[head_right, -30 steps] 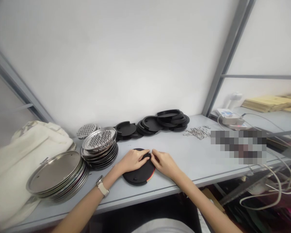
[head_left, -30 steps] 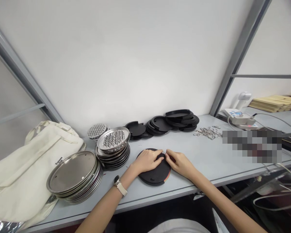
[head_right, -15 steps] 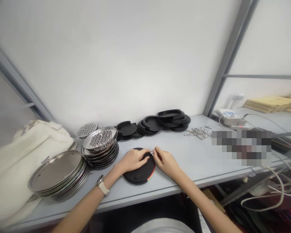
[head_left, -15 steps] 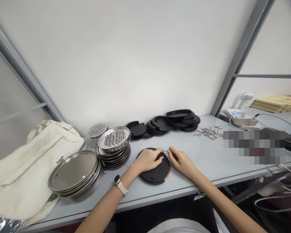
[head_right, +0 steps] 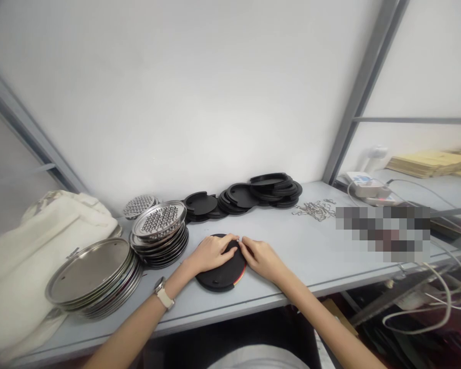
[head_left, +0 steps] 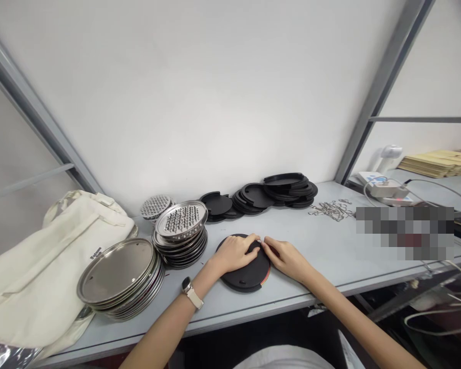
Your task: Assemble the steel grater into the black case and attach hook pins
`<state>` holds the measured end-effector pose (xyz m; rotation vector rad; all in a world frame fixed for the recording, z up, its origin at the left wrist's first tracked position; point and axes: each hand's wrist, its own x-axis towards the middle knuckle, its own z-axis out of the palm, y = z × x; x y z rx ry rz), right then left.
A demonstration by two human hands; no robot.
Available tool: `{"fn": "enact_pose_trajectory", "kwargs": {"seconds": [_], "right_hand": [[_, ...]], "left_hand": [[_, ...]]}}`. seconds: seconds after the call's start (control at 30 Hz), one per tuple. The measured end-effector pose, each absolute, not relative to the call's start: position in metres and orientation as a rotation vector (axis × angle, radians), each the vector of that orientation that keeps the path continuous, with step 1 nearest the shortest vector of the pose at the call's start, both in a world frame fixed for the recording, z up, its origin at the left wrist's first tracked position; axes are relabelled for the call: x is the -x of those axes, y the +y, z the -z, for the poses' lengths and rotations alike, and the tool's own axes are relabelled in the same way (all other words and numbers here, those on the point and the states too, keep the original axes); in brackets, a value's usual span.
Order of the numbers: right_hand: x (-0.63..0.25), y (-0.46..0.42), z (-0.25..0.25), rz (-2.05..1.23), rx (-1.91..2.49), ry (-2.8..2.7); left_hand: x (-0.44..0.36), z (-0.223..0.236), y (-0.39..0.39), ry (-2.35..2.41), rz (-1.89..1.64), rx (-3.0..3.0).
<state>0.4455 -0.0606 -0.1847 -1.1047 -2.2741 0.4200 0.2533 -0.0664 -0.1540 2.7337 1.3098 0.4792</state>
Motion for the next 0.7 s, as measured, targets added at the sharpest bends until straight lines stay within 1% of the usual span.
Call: {"fn": "enact_pose_trajectory", "kwargs": {"seconds": [0.37,0.7], "right_hand": [[-0.4454,-0.0612,0.1845,-0.379,1.075,-2.291],[-0.4437,-0.0645,0.1821,-0.392,1.095,-2.226]], "left_hand": [[-0.2544,0.1508,-0.0683,1.303,-0.468,-2.733],[-0.2553,0.1527,-0.0669,1.405,-0.43,-2.738]]}}
